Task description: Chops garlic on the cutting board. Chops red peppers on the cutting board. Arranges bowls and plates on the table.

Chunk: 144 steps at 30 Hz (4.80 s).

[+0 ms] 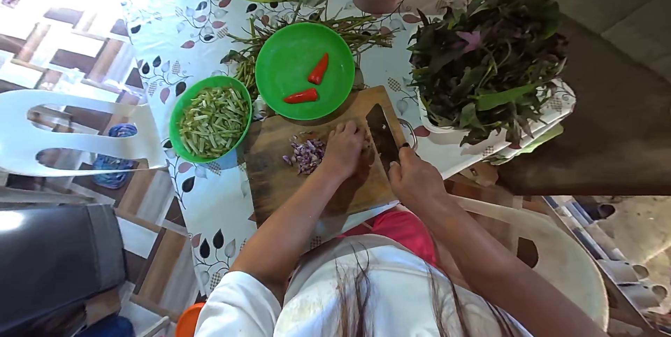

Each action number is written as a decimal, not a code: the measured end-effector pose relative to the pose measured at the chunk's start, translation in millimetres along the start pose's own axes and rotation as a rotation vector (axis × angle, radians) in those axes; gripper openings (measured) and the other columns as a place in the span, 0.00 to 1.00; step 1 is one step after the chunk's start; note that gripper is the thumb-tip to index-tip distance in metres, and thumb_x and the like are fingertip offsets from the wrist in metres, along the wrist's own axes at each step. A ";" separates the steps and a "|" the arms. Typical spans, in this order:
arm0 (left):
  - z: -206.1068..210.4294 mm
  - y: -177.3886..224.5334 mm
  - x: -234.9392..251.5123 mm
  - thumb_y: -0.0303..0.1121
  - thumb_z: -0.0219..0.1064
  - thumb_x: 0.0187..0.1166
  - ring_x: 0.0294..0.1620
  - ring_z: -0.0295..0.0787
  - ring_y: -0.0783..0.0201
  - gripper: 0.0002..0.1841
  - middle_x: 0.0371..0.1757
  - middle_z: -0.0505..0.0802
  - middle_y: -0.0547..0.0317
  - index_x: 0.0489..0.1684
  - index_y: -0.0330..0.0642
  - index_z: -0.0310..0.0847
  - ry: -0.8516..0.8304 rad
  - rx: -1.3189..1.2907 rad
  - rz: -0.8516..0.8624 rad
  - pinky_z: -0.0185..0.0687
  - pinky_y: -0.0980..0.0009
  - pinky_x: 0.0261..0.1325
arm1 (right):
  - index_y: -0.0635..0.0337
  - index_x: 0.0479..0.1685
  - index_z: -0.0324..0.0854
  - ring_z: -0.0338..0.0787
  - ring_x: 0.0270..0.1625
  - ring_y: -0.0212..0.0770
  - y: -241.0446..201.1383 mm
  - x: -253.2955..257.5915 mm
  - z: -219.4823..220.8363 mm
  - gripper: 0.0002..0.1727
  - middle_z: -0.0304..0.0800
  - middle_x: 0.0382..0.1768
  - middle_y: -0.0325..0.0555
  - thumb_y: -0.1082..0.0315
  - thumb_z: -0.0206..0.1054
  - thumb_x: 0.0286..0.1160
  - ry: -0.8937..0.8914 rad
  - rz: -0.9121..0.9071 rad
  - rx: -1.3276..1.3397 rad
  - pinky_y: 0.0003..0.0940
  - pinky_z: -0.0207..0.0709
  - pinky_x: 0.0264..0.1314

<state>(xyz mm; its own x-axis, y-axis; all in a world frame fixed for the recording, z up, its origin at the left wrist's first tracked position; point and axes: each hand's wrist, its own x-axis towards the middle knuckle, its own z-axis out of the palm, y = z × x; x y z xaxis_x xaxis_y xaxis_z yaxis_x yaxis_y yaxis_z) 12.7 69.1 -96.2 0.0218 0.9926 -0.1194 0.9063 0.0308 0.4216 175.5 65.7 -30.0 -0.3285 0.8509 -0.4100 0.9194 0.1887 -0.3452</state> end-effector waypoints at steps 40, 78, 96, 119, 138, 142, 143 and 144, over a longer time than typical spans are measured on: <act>-18.2 19.1 -6.2 0.21 0.64 0.82 0.74 0.79 0.40 0.12 0.65 0.86 0.36 0.58 0.27 0.86 -0.144 -0.045 -0.077 0.78 0.53 0.75 | 0.50 0.99 0.39 0.93 0.46 0.68 -20.1 9.6 2.3 0.41 0.92 0.42 0.65 0.72 0.54 0.88 -0.029 -0.184 -0.162 0.63 0.83 0.49; -22.5 -11.4 -32.5 0.17 0.62 0.82 0.79 0.77 0.39 0.20 0.81 0.75 0.30 0.73 0.23 0.77 -0.097 -0.274 -0.010 0.73 0.54 0.81 | 0.55 0.96 0.16 0.89 0.62 0.67 -75.9 18.1 -28.0 0.53 0.80 0.70 0.72 0.74 0.59 0.84 -0.336 -0.002 -0.127 0.64 0.81 0.62; -20.1 -11.8 -36.4 0.17 0.63 0.80 0.67 0.86 0.41 0.13 0.64 0.87 0.33 0.58 0.25 0.86 -0.053 -0.266 -0.010 0.79 0.53 0.74 | 0.58 0.95 0.14 0.90 0.60 0.67 -71.1 14.6 -7.4 0.54 0.71 0.76 0.76 0.74 0.60 0.82 -0.264 -0.013 -0.017 0.62 0.84 0.59; -22.0 -19.7 -36.4 0.18 0.63 0.80 0.60 0.90 0.44 0.08 0.53 0.91 0.37 0.45 0.26 0.89 -0.018 -0.237 0.099 0.82 0.54 0.69 | 0.55 0.94 0.10 0.91 0.59 0.66 -74.3 16.0 7.8 0.57 0.80 0.65 0.75 0.74 0.61 0.82 -0.222 -0.024 0.093 0.63 0.83 0.59; -23.5 -21.0 -40.3 0.16 0.62 0.79 0.67 0.87 0.42 0.11 0.61 0.90 0.34 0.52 0.25 0.89 -0.022 -0.291 0.054 0.78 0.55 0.75 | 0.55 0.93 0.06 0.91 0.54 0.61 -74.6 15.4 5.7 0.54 0.71 0.73 0.77 0.75 0.55 0.87 -0.242 0.013 0.124 0.56 0.84 0.56; -21.3 -22.5 -41.2 0.13 0.62 0.78 0.62 0.89 0.42 0.10 0.55 0.92 0.34 0.46 0.24 0.90 0.021 -0.360 0.087 0.79 0.54 0.72 | 0.57 0.93 0.07 0.90 0.45 0.46 -73.2 25.5 -10.2 0.51 0.54 0.85 0.70 0.73 0.51 0.87 -0.289 0.010 0.114 0.42 0.85 0.46; -21.5 -21.8 -40.6 0.13 0.63 0.77 0.61 0.89 0.43 0.09 0.54 0.92 0.34 0.45 0.24 0.90 0.025 -0.359 0.083 0.80 0.55 0.71 | 0.57 0.93 0.07 0.90 0.46 0.47 -72.1 26.5 -6.3 0.52 0.53 0.86 0.70 0.73 0.53 0.86 -0.265 0.010 0.117 0.43 0.86 0.46; -21.3 -21.2 -39.5 0.14 0.64 0.77 0.62 0.89 0.43 0.09 0.54 0.92 0.35 0.45 0.25 0.91 0.021 -0.335 0.074 0.80 0.55 0.71 | 0.57 0.93 0.07 0.92 0.54 0.56 -71.0 24.6 1.3 0.54 0.56 0.85 0.74 0.75 0.56 0.84 -0.232 0.011 0.122 0.51 0.87 0.54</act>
<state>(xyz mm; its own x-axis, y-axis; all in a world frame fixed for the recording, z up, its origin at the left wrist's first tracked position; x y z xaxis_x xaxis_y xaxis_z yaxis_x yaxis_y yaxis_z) -16.4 31.8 -81.2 0.0700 0.9957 -0.0602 0.7133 -0.0078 0.7008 101.8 72.6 -16.7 -0.3719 0.7150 -0.5920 0.8952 0.1074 -0.4326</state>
